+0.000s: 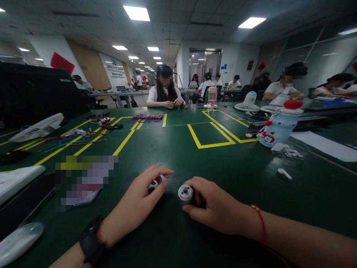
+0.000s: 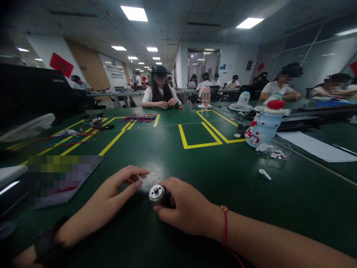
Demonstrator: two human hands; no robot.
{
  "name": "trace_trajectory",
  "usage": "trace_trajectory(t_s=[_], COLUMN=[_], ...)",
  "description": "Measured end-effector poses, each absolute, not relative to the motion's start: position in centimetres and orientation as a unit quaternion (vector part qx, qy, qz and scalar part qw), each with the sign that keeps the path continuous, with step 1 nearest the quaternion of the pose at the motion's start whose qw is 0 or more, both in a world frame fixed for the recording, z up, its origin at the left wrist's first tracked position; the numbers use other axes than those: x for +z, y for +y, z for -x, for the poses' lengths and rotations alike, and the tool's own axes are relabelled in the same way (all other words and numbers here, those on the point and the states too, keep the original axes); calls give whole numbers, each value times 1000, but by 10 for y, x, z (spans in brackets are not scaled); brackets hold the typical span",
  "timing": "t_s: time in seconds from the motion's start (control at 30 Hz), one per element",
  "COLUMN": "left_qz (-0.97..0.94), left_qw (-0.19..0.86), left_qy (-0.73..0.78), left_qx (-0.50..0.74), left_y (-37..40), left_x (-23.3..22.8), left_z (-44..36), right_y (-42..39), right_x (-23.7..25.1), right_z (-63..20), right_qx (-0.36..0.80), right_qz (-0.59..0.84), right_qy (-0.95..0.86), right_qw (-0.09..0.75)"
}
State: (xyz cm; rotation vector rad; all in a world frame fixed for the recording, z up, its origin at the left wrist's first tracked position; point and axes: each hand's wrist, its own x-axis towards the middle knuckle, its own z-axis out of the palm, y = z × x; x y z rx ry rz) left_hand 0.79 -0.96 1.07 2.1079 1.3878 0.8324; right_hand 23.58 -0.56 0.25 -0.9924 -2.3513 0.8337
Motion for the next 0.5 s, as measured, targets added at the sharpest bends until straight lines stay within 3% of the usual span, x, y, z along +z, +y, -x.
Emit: trace_trajectory(t_s=[0.17,0.5], left_qz=[-737,-757], left_qw=[289,278], left_qy=[551,531], left_qx=[266,260], left_y=[10,12], left_x=[1,-2], left_z=[15,16], right_y=[-5,-5], right_x=[4,3], right_z=[-236,-235], right_qx=[313,314], right_qz=[361,361], right_qy=[-850,-849], right_qw=[220,223])
